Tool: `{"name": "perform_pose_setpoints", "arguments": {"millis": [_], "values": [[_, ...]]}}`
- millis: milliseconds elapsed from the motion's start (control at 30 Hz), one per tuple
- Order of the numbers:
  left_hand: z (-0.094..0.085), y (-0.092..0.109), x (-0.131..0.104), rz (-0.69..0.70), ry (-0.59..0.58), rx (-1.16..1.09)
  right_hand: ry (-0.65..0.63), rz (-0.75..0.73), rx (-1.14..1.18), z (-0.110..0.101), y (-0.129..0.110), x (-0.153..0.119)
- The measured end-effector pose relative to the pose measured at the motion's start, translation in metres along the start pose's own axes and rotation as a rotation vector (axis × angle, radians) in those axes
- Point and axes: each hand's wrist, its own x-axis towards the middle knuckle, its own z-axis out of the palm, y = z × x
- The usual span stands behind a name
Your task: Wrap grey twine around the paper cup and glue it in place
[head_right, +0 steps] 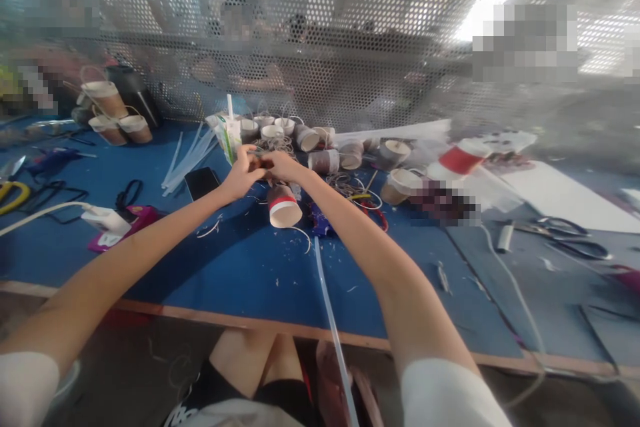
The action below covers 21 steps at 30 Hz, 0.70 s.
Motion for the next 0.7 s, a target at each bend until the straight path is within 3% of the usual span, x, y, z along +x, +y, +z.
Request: {"name": "perform_pose_setpoints", "arguments": {"millis": [167, 267, 500, 700], "values": [[0.001, 0.030, -0.006, -0.122, -0.022, -0.002, 0.016, -0.015, -0.028, -0.003, 0.007, 0.013], [-0.002, 0.060, -0.014, -0.071, -0.014, 0.008, 0.035, -0.016, -0.054, -0.007, 0.016, 0.014], [-0.010, 0.127, -0.042, -0.066, -0.267, 0.063, 0.073, -0.046, -0.133, -0.014, 0.033, 0.010], [-0.018, 0.161, -0.064, -0.067, -0.428, -0.030, 0.093, -0.081, -0.201, -0.017, 0.038, 0.013]]}}
